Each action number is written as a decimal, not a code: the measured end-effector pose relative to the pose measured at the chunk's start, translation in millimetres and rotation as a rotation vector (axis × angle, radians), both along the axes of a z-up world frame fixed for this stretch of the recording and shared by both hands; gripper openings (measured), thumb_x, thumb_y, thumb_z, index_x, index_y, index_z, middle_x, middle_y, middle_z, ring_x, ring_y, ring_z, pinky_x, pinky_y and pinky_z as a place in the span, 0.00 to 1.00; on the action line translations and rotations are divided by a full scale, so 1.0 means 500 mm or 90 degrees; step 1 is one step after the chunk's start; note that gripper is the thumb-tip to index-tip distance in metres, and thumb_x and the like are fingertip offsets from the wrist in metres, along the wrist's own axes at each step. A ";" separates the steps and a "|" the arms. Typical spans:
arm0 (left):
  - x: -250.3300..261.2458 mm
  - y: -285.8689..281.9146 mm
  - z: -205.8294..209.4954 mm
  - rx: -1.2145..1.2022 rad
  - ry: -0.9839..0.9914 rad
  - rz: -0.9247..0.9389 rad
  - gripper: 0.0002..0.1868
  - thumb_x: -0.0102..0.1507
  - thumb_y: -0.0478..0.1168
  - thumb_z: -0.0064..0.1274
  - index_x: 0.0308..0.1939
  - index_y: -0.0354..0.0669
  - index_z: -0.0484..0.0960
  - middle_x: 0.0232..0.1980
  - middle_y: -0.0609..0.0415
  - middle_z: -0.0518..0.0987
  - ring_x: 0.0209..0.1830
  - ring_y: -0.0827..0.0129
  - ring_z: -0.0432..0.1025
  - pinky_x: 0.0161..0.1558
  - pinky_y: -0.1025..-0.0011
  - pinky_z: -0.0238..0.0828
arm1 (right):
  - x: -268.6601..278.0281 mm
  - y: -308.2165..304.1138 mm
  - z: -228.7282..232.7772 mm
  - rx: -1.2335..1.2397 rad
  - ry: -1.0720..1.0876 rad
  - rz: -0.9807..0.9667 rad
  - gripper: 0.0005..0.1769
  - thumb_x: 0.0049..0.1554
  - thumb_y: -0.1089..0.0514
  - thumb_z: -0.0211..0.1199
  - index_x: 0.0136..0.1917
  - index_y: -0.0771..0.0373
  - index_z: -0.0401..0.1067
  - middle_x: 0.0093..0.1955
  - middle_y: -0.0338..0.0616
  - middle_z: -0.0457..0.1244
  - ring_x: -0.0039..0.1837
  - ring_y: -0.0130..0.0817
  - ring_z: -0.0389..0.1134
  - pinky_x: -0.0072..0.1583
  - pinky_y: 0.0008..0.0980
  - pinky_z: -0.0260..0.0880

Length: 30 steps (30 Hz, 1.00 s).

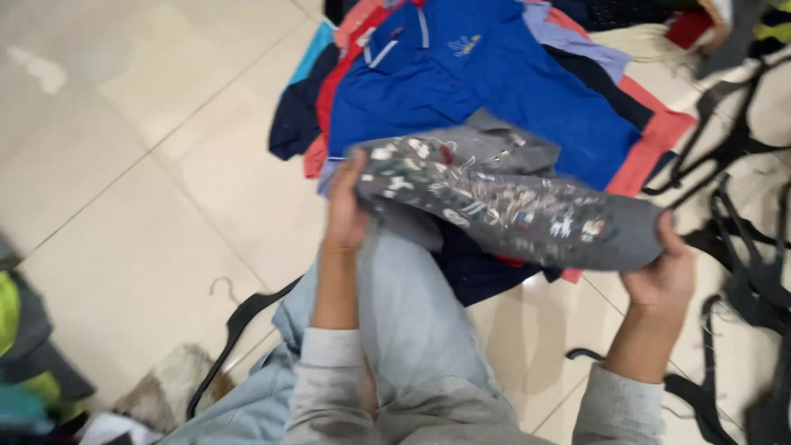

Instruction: The person is sitting on the floor, picking up shirts from a pile, buttoning them, and placing them onto plastic hangers.

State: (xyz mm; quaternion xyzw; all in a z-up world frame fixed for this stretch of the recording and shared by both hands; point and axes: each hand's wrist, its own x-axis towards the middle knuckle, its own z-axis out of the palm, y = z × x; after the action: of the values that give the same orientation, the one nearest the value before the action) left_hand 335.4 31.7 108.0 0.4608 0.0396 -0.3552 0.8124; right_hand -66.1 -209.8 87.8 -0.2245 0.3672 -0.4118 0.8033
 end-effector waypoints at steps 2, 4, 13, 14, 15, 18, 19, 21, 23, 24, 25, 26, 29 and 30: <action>0.061 0.106 0.035 -0.033 -0.076 0.063 0.08 0.63 0.44 0.61 0.41 0.45 0.83 0.41 0.53 0.85 0.40 0.69 0.79 0.45 0.71 0.76 | 0.061 0.020 0.068 -0.066 0.028 0.012 0.17 0.60 0.47 0.69 0.58 0.56 0.75 0.59 0.38 0.72 0.61 0.31 0.74 0.68 0.34 0.75; 0.102 0.224 0.076 -0.059 -0.148 0.126 0.07 0.64 0.39 0.60 0.42 0.39 0.84 0.41 0.50 0.86 0.38 0.68 0.81 0.42 0.72 0.79 | 0.137 0.053 0.131 -0.127 0.060 0.026 0.17 0.61 0.44 0.69 0.56 0.53 0.74 0.59 0.36 0.72 0.61 0.28 0.74 0.67 0.31 0.77; 0.066 0.704 0.251 -0.042 -0.357 0.526 0.10 0.69 0.41 0.53 0.46 0.41 0.85 0.48 0.53 0.85 0.50 0.70 0.79 0.56 0.72 0.79 | 0.467 0.220 0.260 -0.338 -0.044 0.333 0.18 0.63 0.52 0.65 0.62 0.63 0.72 0.56 0.40 0.71 0.56 0.27 0.74 0.61 0.22 0.76; 0.048 0.746 0.267 0.042 -0.440 0.528 0.05 0.70 0.41 0.51 0.44 0.45 0.80 0.45 0.59 0.78 0.48 0.77 0.72 0.53 0.77 0.71 | 0.491 0.236 0.258 -0.346 -0.122 0.361 0.18 0.64 0.55 0.65 0.64 0.64 0.71 0.57 0.41 0.71 0.56 0.28 0.74 0.62 0.24 0.76; 0.028 0.788 0.281 0.131 -0.519 0.528 0.02 0.71 0.40 0.50 0.42 0.49 0.74 0.43 0.65 0.71 0.46 0.83 0.65 0.51 0.83 0.63 | 0.515 0.254 0.256 -0.351 -0.200 0.389 0.20 0.64 0.57 0.65 0.67 0.65 0.69 0.58 0.43 0.70 0.57 0.30 0.74 0.63 0.26 0.77; 0.018 0.922 0.272 0.224 -0.498 0.600 0.04 0.68 0.40 0.53 0.44 0.47 0.76 0.39 0.64 0.73 0.40 0.83 0.66 0.46 0.82 0.64 | 0.567 0.298 0.255 -0.326 -0.300 0.477 0.40 0.57 0.52 0.76 0.76 0.65 0.62 0.55 0.36 0.70 0.59 0.29 0.73 0.65 0.27 0.75; 0.011 0.951 0.268 0.232 -0.496 0.621 0.04 0.68 0.40 0.53 0.44 0.47 0.76 0.39 0.64 0.73 0.40 0.83 0.66 0.46 0.82 0.64 | 0.583 0.307 0.259 -0.323 -0.307 0.497 0.40 0.57 0.52 0.76 0.76 0.65 0.62 0.55 0.36 0.70 0.59 0.29 0.73 0.65 0.27 0.75; -0.001 1.006 0.261 0.313 -0.540 0.622 0.14 0.66 0.43 0.62 0.51 0.43 0.75 0.43 0.59 0.79 0.41 0.81 0.70 0.46 0.81 0.68 | 0.616 0.326 0.268 -0.318 -0.282 0.539 0.35 0.58 0.55 0.71 0.76 0.65 0.65 0.55 0.39 0.71 0.55 0.29 0.75 0.61 0.25 0.77; -0.035 1.052 0.283 0.316 -0.493 0.653 0.19 0.66 0.40 0.64 0.56 0.46 0.72 0.40 0.56 0.81 0.36 0.81 0.71 0.40 0.80 0.68 | 0.655 0.341 0.276 -0.369 -0.256 0.552 0.33 0.58 0.54 0.72 0.73 0.63 0.68 0.54 0.35 0.71 0.53 0.23 0.73 0.59 0.20 0.75; -0.049 1.070 0.291 0.308 -0.446 0.662 0.25 0.65 0.38 0.67 0.60 0.48 0.69 0.38 0.52 0.83 0.31 0.80 0.71 0.33 0.80 0.67 | 0.671 0.345 0.280 -0.424 -0.221 0.545 0.30 0.57 0.53 0.73 0.71 0.61 0.70 0.54 0.30 0.70 0.51 0.16 0.71 0.57 0.14 0.74; -0.046 1.084 0.292 0.311 -0.444 0.676 0.25 0.65 0.38 0.67 0.60 0.48 0.69 0.38 0.52 0.83 0.31 0.80 0.71 0.33 0.80 0.67 | 0.697 0.367 0.289 -0.425 -0.227 0.558 0.30 0.57 0.53 0.73 0.71 0.61 0.70 0.54 0.30 0.70 0.51 0.16 0.71 0.57 0.14 0.74; -0.041 1.094 0.289 0.314 -0.491 0.677 0.21 0.66 0.37 0.66 0.55 0.50 0.70 0.40 0.49 0.82 0.34 0.78 0.73 0.38 0.79 0.69 | 0.717 0.385 0.300 -0.586 -0.188 0.515 0.29 0.63 0.49 0.70 0.72 0.63 0.68 0.62 0.33 0.67 0.60 0.19 0.68 0.65 0.17 0.70; 0.012 1.115 0.282 0.381 -0.654 0.655 0.12 0.68 0.33 0.63 0.45 0.47 0.73 0.42 0.51 0.78 0.40 0.74 0.73 0.45 0.78 0.68 | 0.866 0.352 0.228 -0.979 -0.121 0.311 0.18 0.67 0.62 0.68 0.67 0.74 0.73 0.65 0.51 0.67 0.66 0.39 0.68 0.69 0.34 0.68; 0.038 1.120 0.282 0.444 -0.773 0.617 0.10 0.70 0.29 0.61 0.41 0.43 0.75 0.43 0.55 0.75 0.43 0.72 0.72 0.47 0.78 0.65 | 0.930 0.326 0.189 -1.205 -0.092 0.143 0.11 0.64 0.79 0.67 0.61 0.83 0.78 0.60 0.68 0.69 0.62 0.57 0.70 0.64 0.48 0.69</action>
State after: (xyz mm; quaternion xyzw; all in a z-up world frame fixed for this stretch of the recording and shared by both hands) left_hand 354.4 591.7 249.1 0.7273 -0.1031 0.3736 0.5665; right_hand 398.7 -46.8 182.1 -0.7888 -0.1923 -0.4713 0.3445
